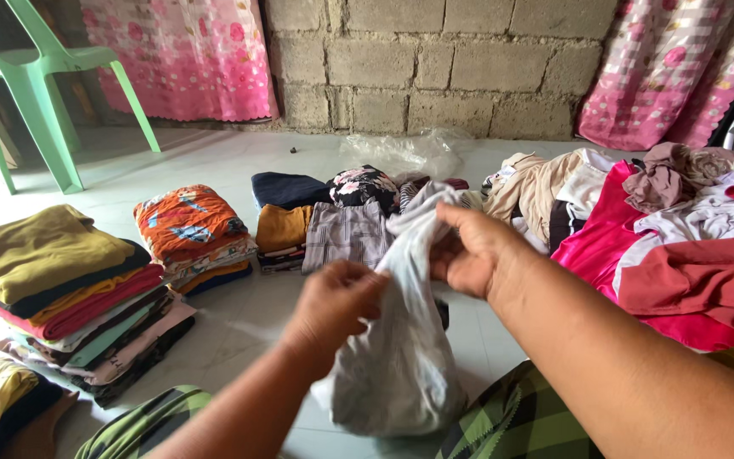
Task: The person folds several garments on the floor, including a plaid shirt, an orange floral top, and a gray cartoon-print top. Each item is smoothed, folded into a compact rectangle, and placed into a growing stack.
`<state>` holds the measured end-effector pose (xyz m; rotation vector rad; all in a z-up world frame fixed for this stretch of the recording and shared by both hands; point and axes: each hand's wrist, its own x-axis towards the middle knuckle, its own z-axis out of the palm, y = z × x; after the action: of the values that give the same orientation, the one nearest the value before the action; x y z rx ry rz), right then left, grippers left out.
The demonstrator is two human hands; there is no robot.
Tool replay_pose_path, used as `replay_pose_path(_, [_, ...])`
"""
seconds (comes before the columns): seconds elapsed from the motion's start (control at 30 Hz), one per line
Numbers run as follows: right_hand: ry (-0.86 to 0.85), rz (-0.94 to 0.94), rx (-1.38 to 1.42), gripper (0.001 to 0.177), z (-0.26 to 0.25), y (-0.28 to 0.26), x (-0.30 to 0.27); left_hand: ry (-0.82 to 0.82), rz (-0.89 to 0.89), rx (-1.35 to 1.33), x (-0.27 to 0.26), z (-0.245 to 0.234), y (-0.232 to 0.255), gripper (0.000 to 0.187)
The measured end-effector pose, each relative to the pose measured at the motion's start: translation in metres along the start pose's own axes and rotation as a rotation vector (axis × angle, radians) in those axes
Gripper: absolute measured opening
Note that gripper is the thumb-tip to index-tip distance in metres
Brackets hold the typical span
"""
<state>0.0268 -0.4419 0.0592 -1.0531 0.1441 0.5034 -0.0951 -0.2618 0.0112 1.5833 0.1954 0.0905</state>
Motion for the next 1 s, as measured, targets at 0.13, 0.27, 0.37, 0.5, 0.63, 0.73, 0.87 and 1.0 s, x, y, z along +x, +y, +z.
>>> replay_pose_path(0.13, [-0.041, -0.025, 0.09, 0.02, 0.012, 0.0, -0.009, 0.125, 0.331, 0.368, -0.011, 0.026, -0.022, 0.055])
replay_pose_path(0.27, [-0.119, -0.06, -0.004, 0.022, 0.021, 0.012, -0.026, 0.107, 0.235, 0.204, 0.013, 0.027, -0.018, 0.025])
replay_pose_path(0.37, [-0.139, -0.173, -0.195, 0.027, 0.006, 0.021, -0.041, -0.033, -0.107, -0.328, 0.021, 0.005, -0.009, 0.026])
replay_pose_path(0.5, [-0.014, -0.128, -0.652, 0.037, -0.022, 0.052, -0.048, 0.014, -0.315, -0.583, 0.02, -0.012, 0.006, 0.038])
replay_pose_path(0.63, [-0.065, -0.126, -0.753, 0.04, -0.045, 0.09, -0.037, -0.008, -0.382, -0.727, 0.018, -0.014, 0.013, 0.04])
replay_pose_path(0.73, [0.086, -0.088, -0.539, 0.034, -0.062, 0.081, -0.024, 0.033, -0.412, -0.747, 0.016, -0.027, 0.016, 0.038])
replay_pose_path(0.87, [0.009, -0.048, -0.089, 0.025, -0.083, 0.05, -0.018, 0.117, -0.457, -0.71, 0.02, -0.046, 0.013, 0.035])
replay_pose_path(1.0, [0.115, -0.017, 0.011, 0.025, -0.083, 0.04, -0.018, 0.202, -0.459, -0.619, 0.03, -0.055, -0.006, 0.035])
